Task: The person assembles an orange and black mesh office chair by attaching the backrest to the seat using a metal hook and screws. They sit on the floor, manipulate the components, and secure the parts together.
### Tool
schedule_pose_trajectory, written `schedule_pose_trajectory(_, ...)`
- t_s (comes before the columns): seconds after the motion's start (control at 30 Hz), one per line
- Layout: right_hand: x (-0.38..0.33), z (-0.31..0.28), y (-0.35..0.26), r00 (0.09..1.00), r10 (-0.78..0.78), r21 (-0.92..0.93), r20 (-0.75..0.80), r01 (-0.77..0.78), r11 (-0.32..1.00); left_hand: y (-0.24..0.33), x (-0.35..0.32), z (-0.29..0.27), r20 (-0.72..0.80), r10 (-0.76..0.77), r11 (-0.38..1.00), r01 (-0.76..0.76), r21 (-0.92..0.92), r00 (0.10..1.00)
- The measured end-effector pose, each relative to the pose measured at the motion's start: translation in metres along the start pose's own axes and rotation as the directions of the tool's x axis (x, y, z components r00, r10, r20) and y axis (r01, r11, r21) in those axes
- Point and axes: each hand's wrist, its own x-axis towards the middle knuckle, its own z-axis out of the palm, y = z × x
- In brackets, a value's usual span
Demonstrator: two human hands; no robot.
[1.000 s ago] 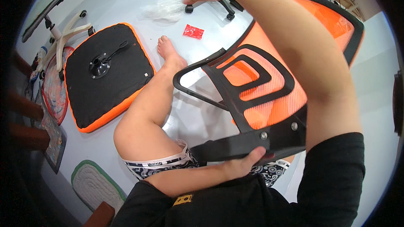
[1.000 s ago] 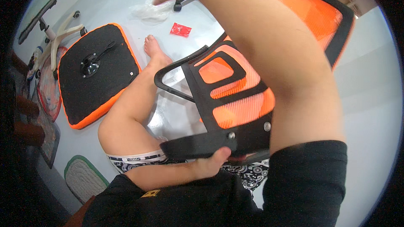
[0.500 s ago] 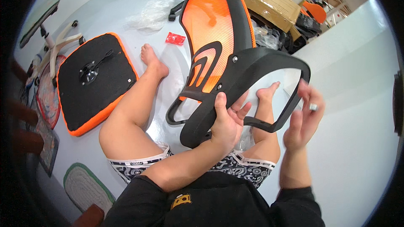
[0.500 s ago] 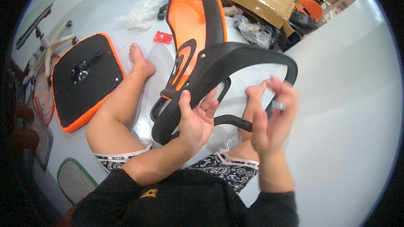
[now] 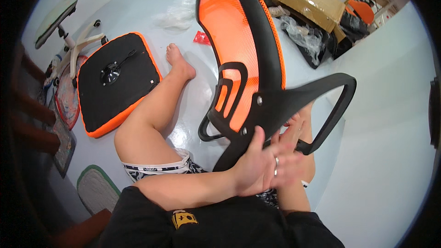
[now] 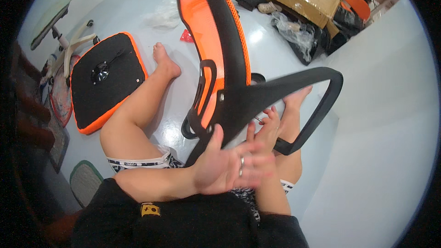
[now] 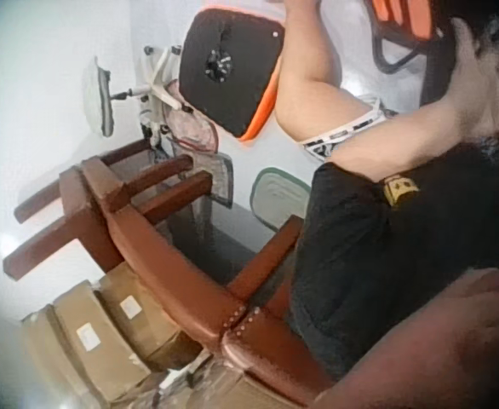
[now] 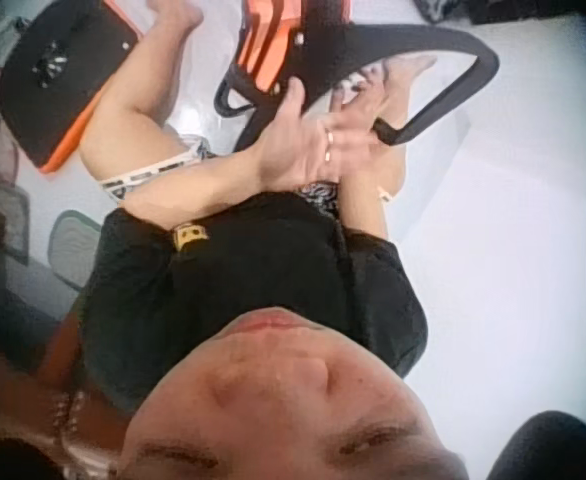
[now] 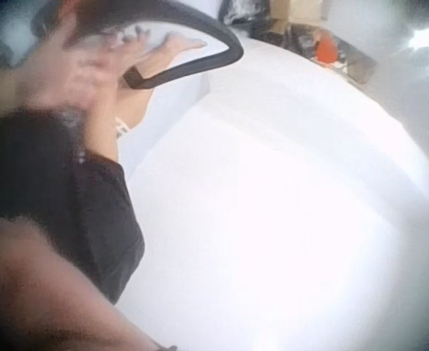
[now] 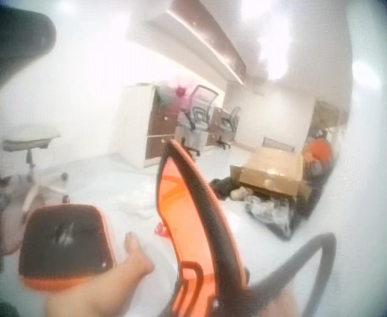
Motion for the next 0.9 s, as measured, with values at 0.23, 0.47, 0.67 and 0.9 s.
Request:
schedule_pose_trajectory(0.23, 0.005, -0.031, 0.031, 0.992, -0.106, -0.211, 0.073, 0.119, 0.970, 0.086, -0.016, 0.022, 0.840, 0.176, -0.790, -0.435, 0.431, 0.513)
schedule_pose_trajectory(0.47, 0.045, -0.013, 0.064, 0.965, -0.260, -0.059, 0.018, 0.261, 0.964, 0.153, 0.024, 0.047, 0.517, -0.048, -0.997, -0.011, -0.074, 0.855)
schedule_pose_trajectory(0.67, 0.081, -0.006, 0.093, 0.980, -0.192, 0.189, -0.053, 0.199, 0.962, 0.160, 0.054, 0.049, 0.417, -0.052, -0.977, 0.041, -0.211, 0.907)
schedule_pose_trajectory(0.9, 0.083, -0.077, 0.021, 0.914, 0.240, 0.730, -0.326, 0.082, 0.679, 0.152, 0.074, 0.052, 0.377, -0.023, -0.972, 0.068, -0.226, 0.926)
